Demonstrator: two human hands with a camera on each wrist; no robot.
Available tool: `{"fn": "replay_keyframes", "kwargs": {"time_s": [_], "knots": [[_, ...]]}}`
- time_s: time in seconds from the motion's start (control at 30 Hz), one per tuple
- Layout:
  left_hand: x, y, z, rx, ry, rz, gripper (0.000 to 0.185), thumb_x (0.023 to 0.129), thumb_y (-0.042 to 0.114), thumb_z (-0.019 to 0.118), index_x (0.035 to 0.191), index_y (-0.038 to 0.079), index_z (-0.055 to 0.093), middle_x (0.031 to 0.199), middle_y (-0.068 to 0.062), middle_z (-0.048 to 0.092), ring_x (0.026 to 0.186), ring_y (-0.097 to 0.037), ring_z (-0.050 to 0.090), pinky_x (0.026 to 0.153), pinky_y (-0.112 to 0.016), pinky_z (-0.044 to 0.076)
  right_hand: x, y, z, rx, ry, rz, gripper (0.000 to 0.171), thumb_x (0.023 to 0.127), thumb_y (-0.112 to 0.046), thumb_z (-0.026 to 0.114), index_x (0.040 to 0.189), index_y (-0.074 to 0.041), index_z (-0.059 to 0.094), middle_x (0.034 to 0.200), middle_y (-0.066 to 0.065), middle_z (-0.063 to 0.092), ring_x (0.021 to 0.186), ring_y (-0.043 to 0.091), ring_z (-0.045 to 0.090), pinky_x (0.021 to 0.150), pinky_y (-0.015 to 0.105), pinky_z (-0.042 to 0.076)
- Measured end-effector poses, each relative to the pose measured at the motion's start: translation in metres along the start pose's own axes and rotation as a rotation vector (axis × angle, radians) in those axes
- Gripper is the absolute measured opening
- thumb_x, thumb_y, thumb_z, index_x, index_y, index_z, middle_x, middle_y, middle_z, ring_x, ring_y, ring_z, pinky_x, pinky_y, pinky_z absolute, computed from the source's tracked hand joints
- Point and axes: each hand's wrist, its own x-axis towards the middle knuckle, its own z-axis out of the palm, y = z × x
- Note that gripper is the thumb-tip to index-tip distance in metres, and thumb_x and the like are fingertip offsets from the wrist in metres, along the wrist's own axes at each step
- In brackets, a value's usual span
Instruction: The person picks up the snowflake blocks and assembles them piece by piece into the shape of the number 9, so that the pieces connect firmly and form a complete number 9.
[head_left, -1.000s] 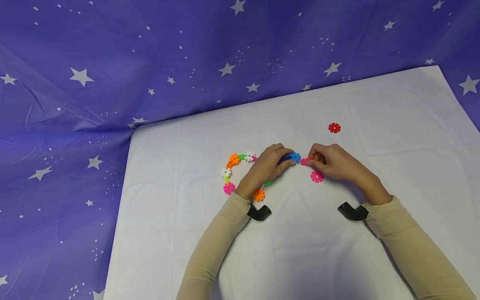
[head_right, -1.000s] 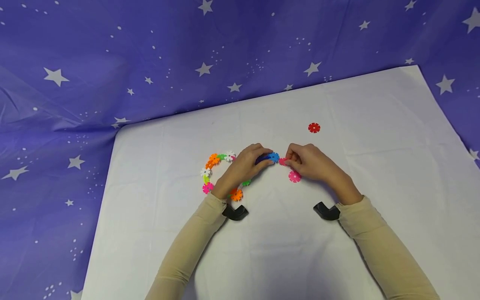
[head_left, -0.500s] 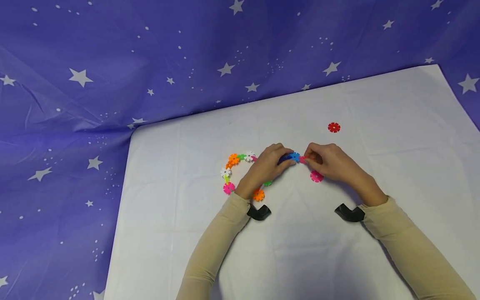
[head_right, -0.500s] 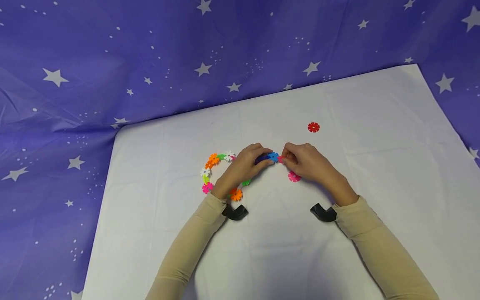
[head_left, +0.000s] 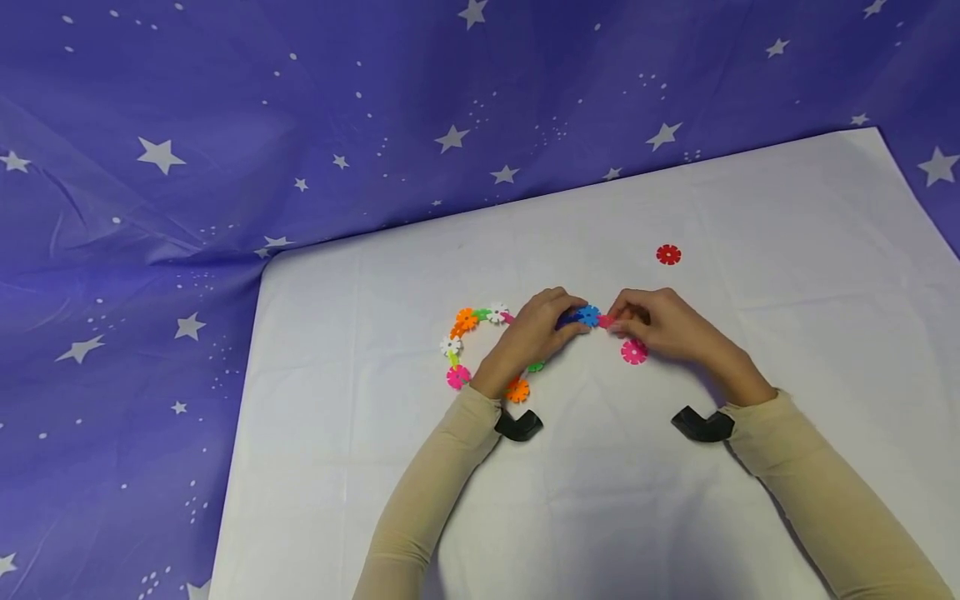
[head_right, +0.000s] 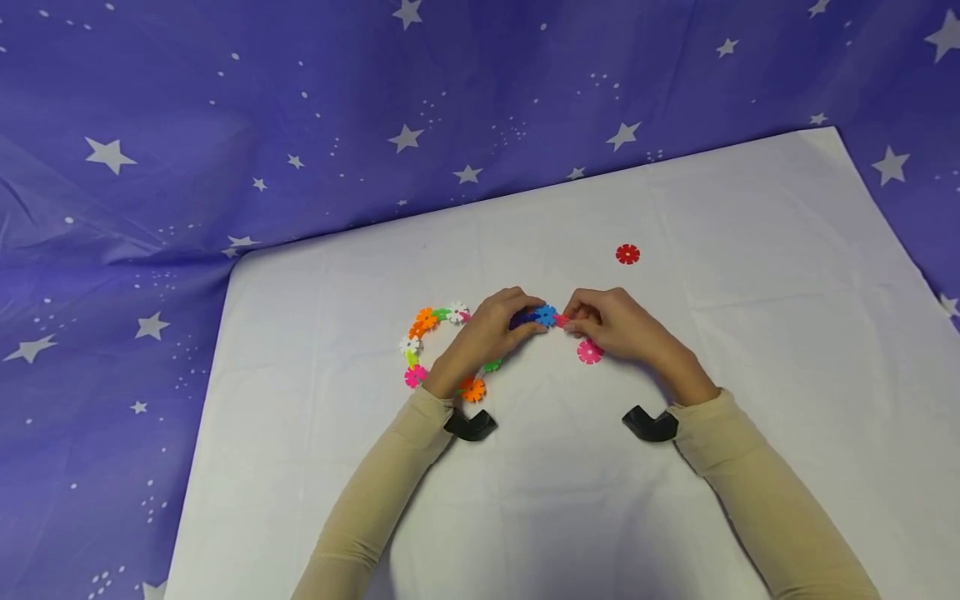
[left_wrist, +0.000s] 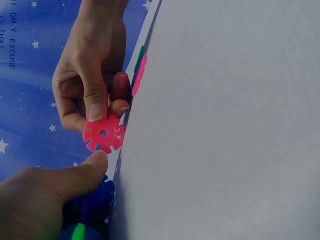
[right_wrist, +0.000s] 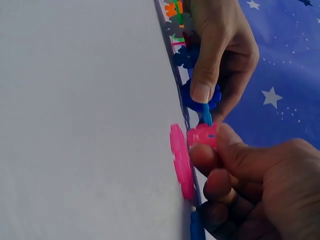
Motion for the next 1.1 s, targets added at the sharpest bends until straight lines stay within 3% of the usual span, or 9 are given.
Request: {"fn": "replay_keyframes", "kwargs": {"time_s": [0.3,0.7,0.93,1.1], "knots": [[0.0,-0.001,0.0,-0.042,0.019,0.007,0.036,0.094,0.028,0.066,0.123,0.007,0.066,0.099,-0.004,0.064,0.085,-0.013,0.052,0.081,-0.022,0.044,0.001,-0.006,0.006,-0.017,0.05,-0.086,0.016,0.08,-0.002,0.078,0.078,-0.01,0.064,0.061,-0.007,0.058,0.051,0.0,0.038,0.047,0.019,0.034],[0.0,-0.003,-0.001,-0.045,0.026,0.011,0.034,0.094,0.027,0.067,0.121,0.007,0.068,0.1,-0.004,0.067,0.086,-0.013,0.055,0.083,-0.024,0.047,0.002,-0.011,0.012,-0.079,0.096,-0.084,0.017,0.078,-0.003,0.08,0.076,-0.008,0.064,0.058,-0.008,0.058,0.049,0.001,0.036,0.046,0.021,0.032],[0.002,-0.002,0.0,-0.099,0.028,0.007,0.034,0.092,0.025,0.069,0.119,0.005,0.068,0.1,-0.005,0.068,0.084,-0.013,0.056,0.079,-0.02,0.046,0.002,-0.014,0.012,-0.135,0.12,-0.095,0.018,0.078,-0.001,0.079,0.077,-0.006,0.062,0.061,-0.005,0.061,0.05,0.003,0.038,0.046,0.021,0.034],[0.002,0.0,0.0,-0.038,0.0,-0.012,0.036,0.093,0.027,0.068,0.122,0.006,0.067,0.1,-0.004,0.065,0.087,-0.014,0.053,0.082,-0.023,0.045,0.002,-0.012,0.013,-0.099,0.113,-0.078,0.016,0.079,-0.002,0.079,0.079,-0.007,0.064,0.062,-0.006,0.061,0.051,0.002,0.038,0.047,0.02,0.033]]}}
